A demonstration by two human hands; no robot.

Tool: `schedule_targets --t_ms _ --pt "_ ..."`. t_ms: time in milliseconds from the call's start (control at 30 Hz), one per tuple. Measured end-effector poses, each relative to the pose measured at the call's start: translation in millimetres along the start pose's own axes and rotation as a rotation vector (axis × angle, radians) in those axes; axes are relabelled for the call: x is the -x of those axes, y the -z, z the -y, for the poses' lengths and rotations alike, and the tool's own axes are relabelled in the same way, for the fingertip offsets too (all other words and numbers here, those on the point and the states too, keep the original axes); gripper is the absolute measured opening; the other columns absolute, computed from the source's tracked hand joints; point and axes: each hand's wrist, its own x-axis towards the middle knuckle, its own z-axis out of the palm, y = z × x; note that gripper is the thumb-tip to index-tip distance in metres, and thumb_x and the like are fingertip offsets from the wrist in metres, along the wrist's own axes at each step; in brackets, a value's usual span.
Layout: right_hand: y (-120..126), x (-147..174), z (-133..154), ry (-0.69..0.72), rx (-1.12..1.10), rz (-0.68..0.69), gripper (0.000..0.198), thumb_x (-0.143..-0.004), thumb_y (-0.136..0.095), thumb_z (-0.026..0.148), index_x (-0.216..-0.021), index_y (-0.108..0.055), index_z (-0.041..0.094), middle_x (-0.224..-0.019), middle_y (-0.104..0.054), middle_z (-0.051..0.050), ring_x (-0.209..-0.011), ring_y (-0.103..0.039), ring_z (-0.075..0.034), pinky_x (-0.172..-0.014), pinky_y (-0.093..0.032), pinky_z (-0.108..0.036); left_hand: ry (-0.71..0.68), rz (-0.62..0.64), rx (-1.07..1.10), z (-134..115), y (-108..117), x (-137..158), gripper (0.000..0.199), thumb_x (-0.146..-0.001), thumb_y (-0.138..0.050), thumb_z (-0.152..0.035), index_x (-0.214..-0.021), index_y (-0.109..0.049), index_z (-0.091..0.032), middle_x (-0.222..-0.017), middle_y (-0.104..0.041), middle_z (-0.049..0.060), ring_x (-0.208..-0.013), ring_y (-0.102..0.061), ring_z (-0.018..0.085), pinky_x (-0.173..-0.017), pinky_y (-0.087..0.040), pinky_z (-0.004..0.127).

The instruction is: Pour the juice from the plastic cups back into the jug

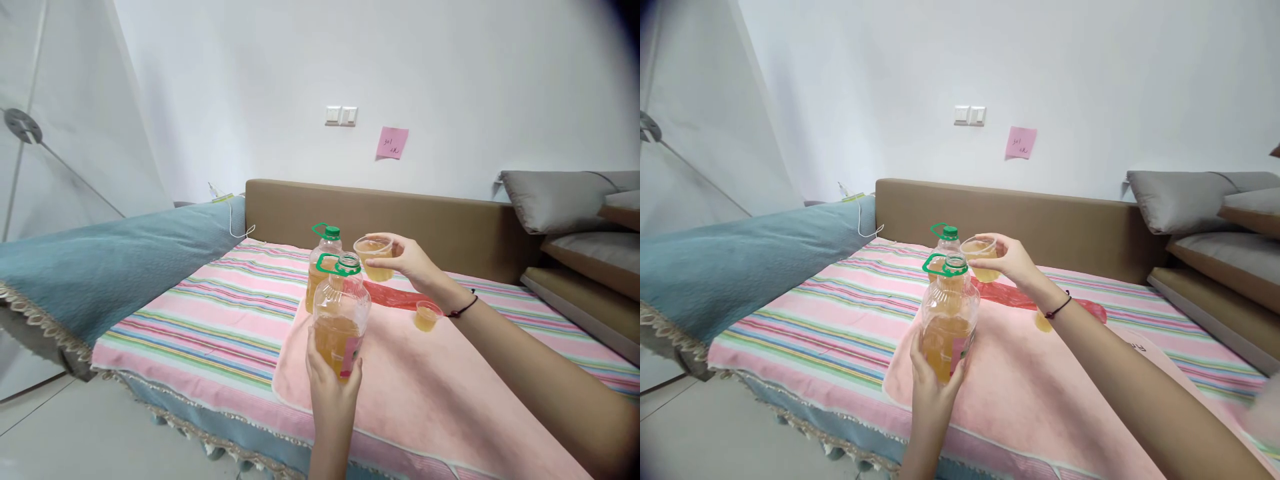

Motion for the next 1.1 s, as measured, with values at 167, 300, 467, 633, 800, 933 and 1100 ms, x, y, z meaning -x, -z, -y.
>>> schedule_targets --t_ms 167,300,467,633,800,933,1100 --pt "1 -1 5 -0.029 0.043 -0.011 0.067 -0.054 -0.093 0.033 -0.115 -0.069 0.021 -0.114 -0.074 -0.010 -0.110 -0.068 -0.030 -0.097 -0.055 -0.049 0.005 -0.011 0.006 -3 0 1 0.086 -0.082 -0.071 -0.033 -0.153 -0.024 -0.020 -0.153 -0.041 0.019 -0.143 -0.042 0.033 -0.114 -0.042 0.052" --pt "0 -2 10 -0.014 0.052 0.002 0.066 -0.051 -0.093 0.030 -0.112 -0.069 0.020 -0.111 -0.074 -0.009 -0.111 -0.068 -0.029 -0.099 -0.055 -0.048 0.019 0.029 -0.011 0 1 0 0.087 -0.083 -0.071 -0.035 -0.153 -0.022 -0.021 -0.155 -0.038 0.020 -0.146 -0.038 0.033 -0.116 -0.040 0.052" --pt "4 -6 10 0.005 0.091 0.007 0.065 -0.051 -0.092 0.030 -0.112 -0.070 0.020 -0.110 -0.074 -0.009 -0.107 -0.068 -0.029 -0.094 -0.057 -0.046 0.017 0.074 -0.023 5 4 0 0.085 -0.085 -0.070 -0.038 -0.153 -0.021 -0.019 -0.157 -0.035 0.021 -0.147 -0.036 0.034 -0.119 -0.037 0.053" --pt "10 -11 9 0.019 0.147 0.024 0.067 -0.051 -0.093 0.031 -0.113 -0.070 0.021 -0.111 -0.073 -0.009 -0.106 -0.068 -0.029 -0.093 -0.057 -0.047 0.009 0.076 -0.063 4 5 0 0.085 -0.086 -0.068 -0.039 -0.153 -0.020 -0.019 -0.157 -0.035 0.021 -0.148 -0.035 0.034 -0.118 -0.037 0.054" --pt "14 -15 14 0.039 0.215 0.040 0.068 -0.050 -0.093 0.031 -0.113 -0.071 0.021 -0.112 -0.072 -0.009 -0.110 -0.067 -0.031 -0.100 -0.054 -0.049 -0.002 0.061 -0.076 2 4 0 0.085 -0.086 -0.068 -0.039 -0.153 -0.020 -0.019 -0.156 -0.036 0.021 -0.147 -0.037 0.034 -0.117 -0.039 0.053" --pt "16 -19 16 0.072 0.279 0.053 0.070 -0.050 -0.093 0.036 -0.115 -0.071 0.022 -0.111 -0.071 -0.009 -0.109 -0.067 -0.032 -0.100 -0.053 -0.051 -0.007 0.054 -0.086 1 4 0 0.084 -0.084 -0.069 -0.037 -0.152 -0.022 -0.019 -0.154 -0.039 0.021 -0.145 -0.040 0.034 -0.116 -0.040 0.053" --pt "20 -22 15 0.096 0.352 0.076 0.071 -0.053 -0.093 0.041 -0.117 -0.070 0.022 -0.109 -0.072 -0.009 -0.104 -0.067 -0.032 -0.095 -0.055 -0.052 -0.009 0.047 -0.079 1 3 0 0.086 -0.084 -0.069 -0.036 -0.153 -0.021 -0.018 -0.155 -0.037 0.022 -0.144 -0.040 0.034 -0.116 -0.040 0.055"
